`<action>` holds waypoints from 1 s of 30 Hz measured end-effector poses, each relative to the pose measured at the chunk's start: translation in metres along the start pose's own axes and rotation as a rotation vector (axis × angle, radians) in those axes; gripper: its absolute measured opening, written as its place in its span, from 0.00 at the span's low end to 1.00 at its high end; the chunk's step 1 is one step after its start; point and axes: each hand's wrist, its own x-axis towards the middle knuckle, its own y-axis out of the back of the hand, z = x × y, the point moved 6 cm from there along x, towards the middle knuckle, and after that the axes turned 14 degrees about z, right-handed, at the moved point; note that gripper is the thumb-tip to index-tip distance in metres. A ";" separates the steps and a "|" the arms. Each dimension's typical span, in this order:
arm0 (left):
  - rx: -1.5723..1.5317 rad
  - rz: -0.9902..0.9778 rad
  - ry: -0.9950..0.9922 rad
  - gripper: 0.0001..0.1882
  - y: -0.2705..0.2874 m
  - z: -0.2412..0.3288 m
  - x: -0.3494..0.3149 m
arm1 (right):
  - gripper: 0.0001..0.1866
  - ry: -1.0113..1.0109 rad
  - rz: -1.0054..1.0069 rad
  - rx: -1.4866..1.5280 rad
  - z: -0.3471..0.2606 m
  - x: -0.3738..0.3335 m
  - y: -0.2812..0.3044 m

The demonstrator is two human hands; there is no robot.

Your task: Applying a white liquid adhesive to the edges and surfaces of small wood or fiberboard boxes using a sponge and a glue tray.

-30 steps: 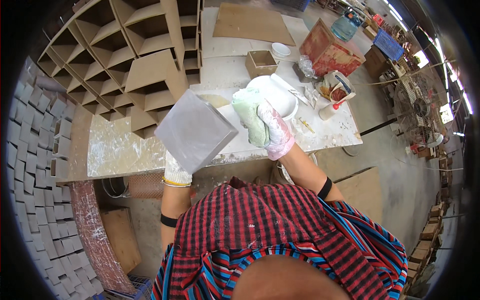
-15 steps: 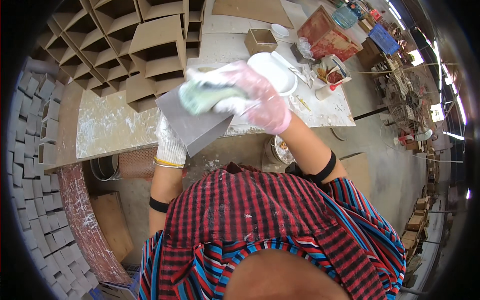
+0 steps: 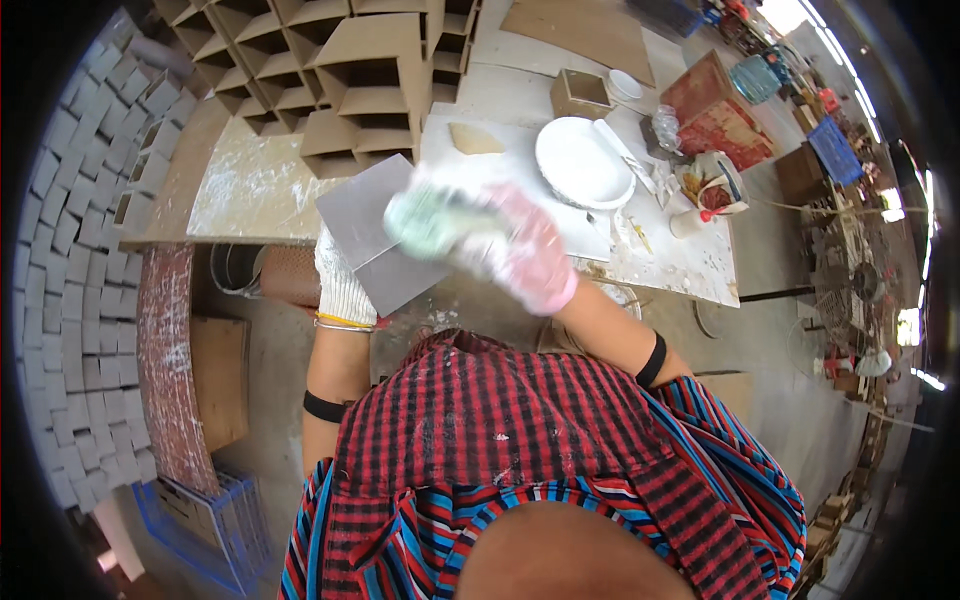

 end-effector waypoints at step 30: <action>0.897 -0.083 -0.501 0.23 0.215 0.093 -0.059 | 0.21 0.224 -0.516 -0.203 0.018 0.036 -0.224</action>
